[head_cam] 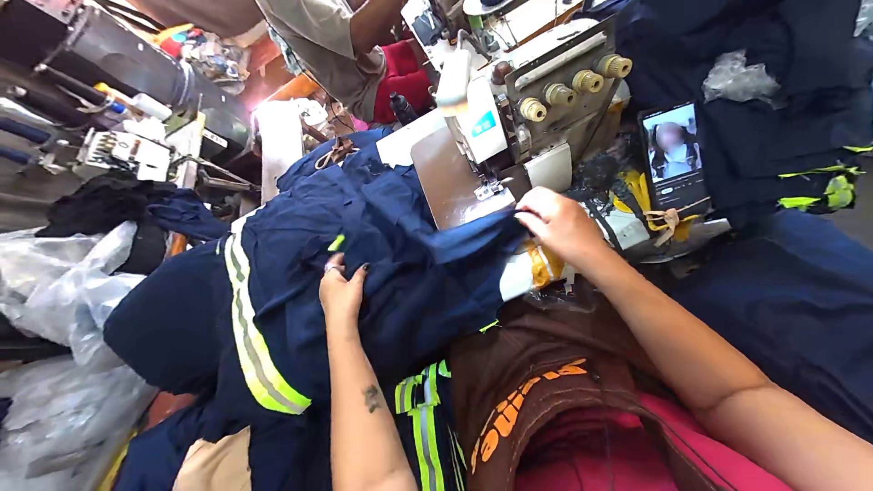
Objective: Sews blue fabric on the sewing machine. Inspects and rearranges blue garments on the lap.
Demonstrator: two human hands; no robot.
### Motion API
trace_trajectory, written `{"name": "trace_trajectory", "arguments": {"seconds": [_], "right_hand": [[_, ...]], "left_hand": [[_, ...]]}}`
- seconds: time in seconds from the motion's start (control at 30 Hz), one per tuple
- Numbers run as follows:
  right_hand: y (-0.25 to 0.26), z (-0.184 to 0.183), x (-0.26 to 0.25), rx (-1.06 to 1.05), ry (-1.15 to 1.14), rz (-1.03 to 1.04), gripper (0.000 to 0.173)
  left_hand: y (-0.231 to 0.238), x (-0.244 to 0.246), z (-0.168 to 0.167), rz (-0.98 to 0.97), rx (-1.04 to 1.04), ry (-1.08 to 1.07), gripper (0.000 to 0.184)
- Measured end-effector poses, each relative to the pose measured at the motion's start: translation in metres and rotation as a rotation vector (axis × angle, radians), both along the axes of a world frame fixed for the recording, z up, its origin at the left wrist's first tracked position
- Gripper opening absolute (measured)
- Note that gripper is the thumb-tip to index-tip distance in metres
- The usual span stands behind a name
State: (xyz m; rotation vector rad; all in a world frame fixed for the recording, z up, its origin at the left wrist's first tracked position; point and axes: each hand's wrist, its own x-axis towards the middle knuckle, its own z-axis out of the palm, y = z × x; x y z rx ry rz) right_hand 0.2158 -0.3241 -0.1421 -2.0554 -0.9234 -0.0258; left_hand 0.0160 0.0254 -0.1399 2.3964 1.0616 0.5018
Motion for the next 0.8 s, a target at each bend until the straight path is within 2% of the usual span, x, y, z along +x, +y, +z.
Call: {"name": "trace_trajectory", "arguments": {"seconds": [0.03,0.07,0.13,0.23,0.33,0.4,0.47,0.53,0.6,0.67,0.73,0.8], "right_hand": [[-0.005,-0.002,0.001,-0.013,0.017,-0.044,0.016],[-0.007,-0.001,-0.003,-0.017,0.054,-0.052,0.015],[-0.009,0.001,-0.023,-0.043,0.219,0.083,0.013],[-0.003,-0.005,-0.075,-0.138,0.441,0.546,0.021],[0.015,-0.005,-0.111,-0.345,0.399,1.022,0.017],[0.032,-0.006,-0.115,-0.438,0.323,1.162,0.018],[0.053,-0.003,-0.109,-0.384,0.309,1.090,0.019],[0.077,-0.001,-0.103,-0.232,0.291,0.882,0.019],[0.113,-0.005,-0.102,-0.081,0.139,0.596,0.020],[0.150,-0.008,-0.102,-0.050,-0.013,0.393,0.043],[0.180,-0.014,-0.102,-0.091,-0.093,0.290,0.063],[0.195,-0.026,-0.103,-0.092,-0.181,0.230,0.061]], "left_hand": [[0.012,-0.008,0.001,0.013,-0.007,0.010,0.048],[0.021,-0.017,0.011,0.039,0.043,-0.016,0.039],[0.038,-0.038,0.042,0.128,0.226,-0.107,0.035],[0.058,-0.064,0.078,0.312,0.483,-0.045,0.034],[0.063,-0.080,0.090,0.319,0.395,0.183,0.037],[0.042,-0.078,0.084,0.203,0.385,0.161,0.040],[0.004,-0.064,0.066,-0.040,0.399,0.135,0.038],[-0.038,-0.038,0.032,-0.285,0.415,0.128,0.054],[-0.062,-0.006,0.000,-0.344,0.444,0.150,0.071],[-0.051,0.020,-0.016,-0.258,0.522,0.119,0.062],[-0.028,0.031,-0.004,-0.180,0.533,0.062,0.047],[-0.004,0.022,0.020,-0.220,0.503,-0.019,0.032]]}}
